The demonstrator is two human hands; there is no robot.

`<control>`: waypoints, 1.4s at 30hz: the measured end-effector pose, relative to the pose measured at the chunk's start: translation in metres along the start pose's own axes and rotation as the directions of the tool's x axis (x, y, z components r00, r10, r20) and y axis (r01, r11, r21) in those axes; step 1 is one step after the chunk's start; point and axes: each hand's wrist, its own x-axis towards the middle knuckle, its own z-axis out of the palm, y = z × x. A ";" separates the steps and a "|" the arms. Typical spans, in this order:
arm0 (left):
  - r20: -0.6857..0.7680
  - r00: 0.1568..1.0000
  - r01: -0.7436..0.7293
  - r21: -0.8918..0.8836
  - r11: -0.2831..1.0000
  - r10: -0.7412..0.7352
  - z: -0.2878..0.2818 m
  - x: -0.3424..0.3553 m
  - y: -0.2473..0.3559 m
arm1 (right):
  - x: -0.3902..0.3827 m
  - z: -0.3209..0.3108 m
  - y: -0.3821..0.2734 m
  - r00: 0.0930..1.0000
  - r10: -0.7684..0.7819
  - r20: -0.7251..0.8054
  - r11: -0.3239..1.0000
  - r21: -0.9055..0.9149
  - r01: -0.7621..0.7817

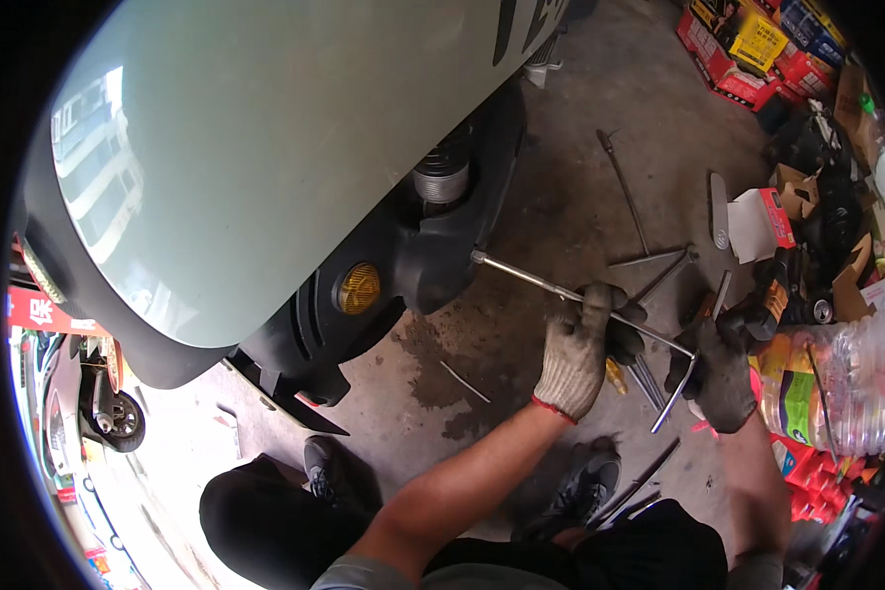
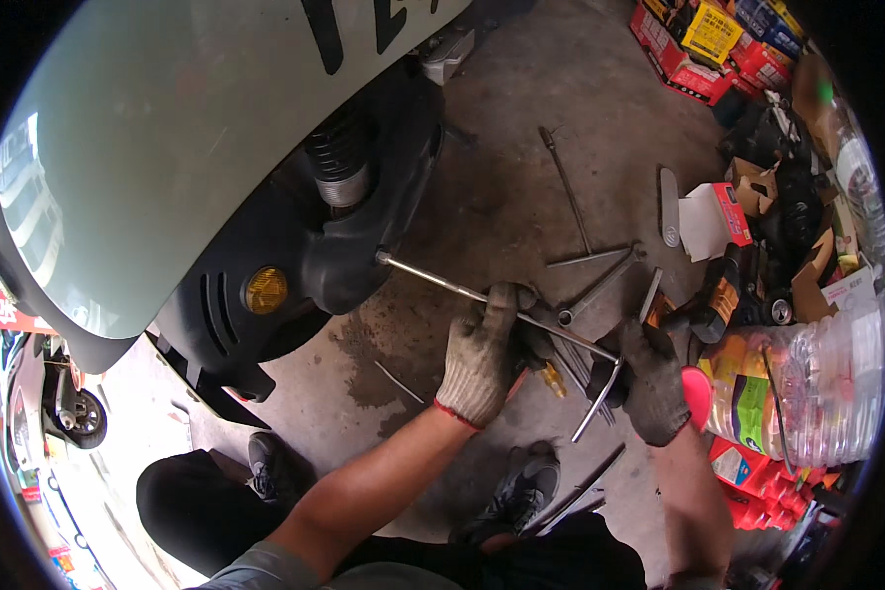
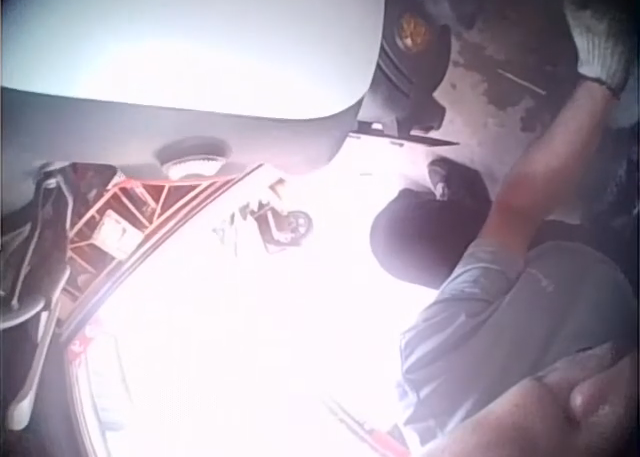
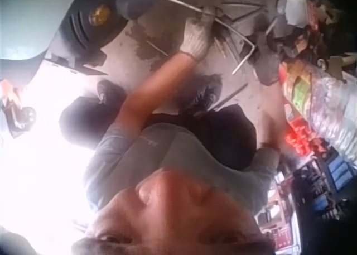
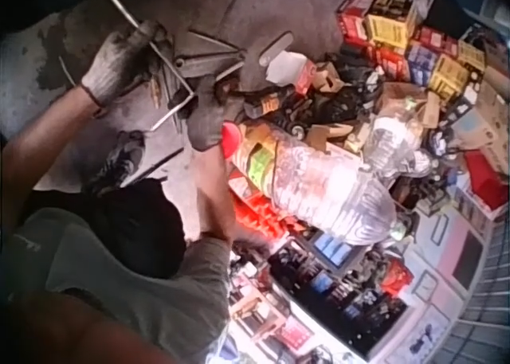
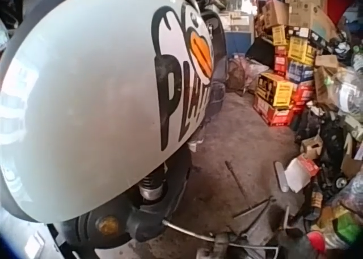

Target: Removing and re-installing a plastic engine cover on a scooter using a T-handle wrench and a screwdriver.

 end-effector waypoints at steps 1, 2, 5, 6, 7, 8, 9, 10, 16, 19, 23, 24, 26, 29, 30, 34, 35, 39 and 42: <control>0.008 1.000 -0.003 0.016 1.000 0.003 0.000 0.000 0.001 | 0.001 0.002 -0.001 0.995 -0.051 -0.087 0.999 -0.013 0.050; -0.005 1.000 -0.014 0.015 1.000 0.014 -0.001 0.000 0.001 | 0.001 0.005 -0.001 0.980 -0.101 -0.173 0.995 -0.027 0.097; -0.020 1.000 0.014 0.007 1.000 -0.014 -0.002 -0.001 0.002 | -0.003 0.012 -0.010 0.752 -0.634 -0.178 0.638 -0.669 0.380; -0.008 1.000 0.027 -0.018 0.999 -0.028 -0.002 0.000 0.002 | -0.005 0.012 -0.016 0.450 -0.874 0.183 -0.037 -0.949 0.314; 0.010 0.999 0.038 -0.038 0.999 -0.038 -0.002 -0.001 0.002 | -0.008 0.014 -0.020 0.398 -0.841 0.366 -0.232 -0.910 0.345; 0.000 0.999 0.040 -0.039 0.998 -0.040 -0.002 -0.001 0.003 | -0.010 0.016 -0.024 0.396 -0.825 0.404 -0.267 -0.895 0.357; -0.016 0.999 0.038 -0.019 0.999 -0.039 -0.001 -0.001 0.002 | -0.012 0.018 -0.027 0.461 -0.705 0.539 -0.397 -0.839 0.373; -0.026 0.999 0.037 0.001 0.999 -0.037 0.000 -0.001 0.003 | -0.012 0.021 -0.028 0.535 -0.558 0.634 -0.515 -0.770 0.376; 0.023 0.998 0.059 -0.057 0.997 -0.057 -0.001 0.001 0.004 | 0.007 0.029 -0.022 0.476 -0.499 0.724 -0.534 -0.690 0.489; 0.019 0.998 0.060 -0.072 0.996 -0.059 -0.002 -0.001 0.004 | 0.013 0.034 -0.018 0.465 -0.504 0.728 -0.550 -0.685 0.477; 0.009 0.998 0.057 -0.107 0.993 -0.056 -0.002 -0.002 0.003 | 0.018 0.040 -0.017 0.476 -0.507 0.719 -0.561 -0.694 0.451; 0.032 0.999 0.033 -0.105 0.994 -0.030 -0.002 -0.001 0.003 | 0.019 0.041 -0.017 0.497 -0.502 0.707 -0.554 -0.705 0.443; 0.051 0.999 0.012 -0.102 0.995 -0.007 -0.002 0.000 0.002 | 0.020 0.043 -0.017 0.506 -0.521 0.688 -0.533 -0.725 0.437; 0.058 0.998 0.011 -0.058 0.998 -0.008 -0.004 0.001 0.001 | 0.021 0.044 -0.017 0.500 -0.539 0.678 -0.503 -0.735 0.454; 0.063 0.998 0.005 -0.033 0.999 -0.003 -0.004 0.001 0.000 | 0.022 0.044 -0.017 0.502 -0.536 0.678 -0.497 -0.735 0.461; 0.082 0.997 -0.009 -0.028 1.000 0.012 -0.005 0.002 -0.003 | 0.022 0.043 -0.015 0.484 -0.570 0.664 -0.467 -0.747 0.473; 0.070 0.998 -0.006 -0.028 1.000 0.008 -0.006 0.003 -0.003 | 0.022 0.043 -0.014 0.490 -0.573 0.657 -0.447 -0.752 0.485; 0.051 0.999 0.004 -0.011 1.000 -0.003 -0.006 0.003 -0.004 | 0.021 0.044 -0.009 0.515 -0.633 0.577 -0.331 -0.804 0.494; 0.050 0.999 0.004 -0.010 1.000 -0.004 -0.005 0.003 -0.004 | 0.020 0.044 -0.005 0.517 -0.690 0.507 -0.203 -0.821 0.533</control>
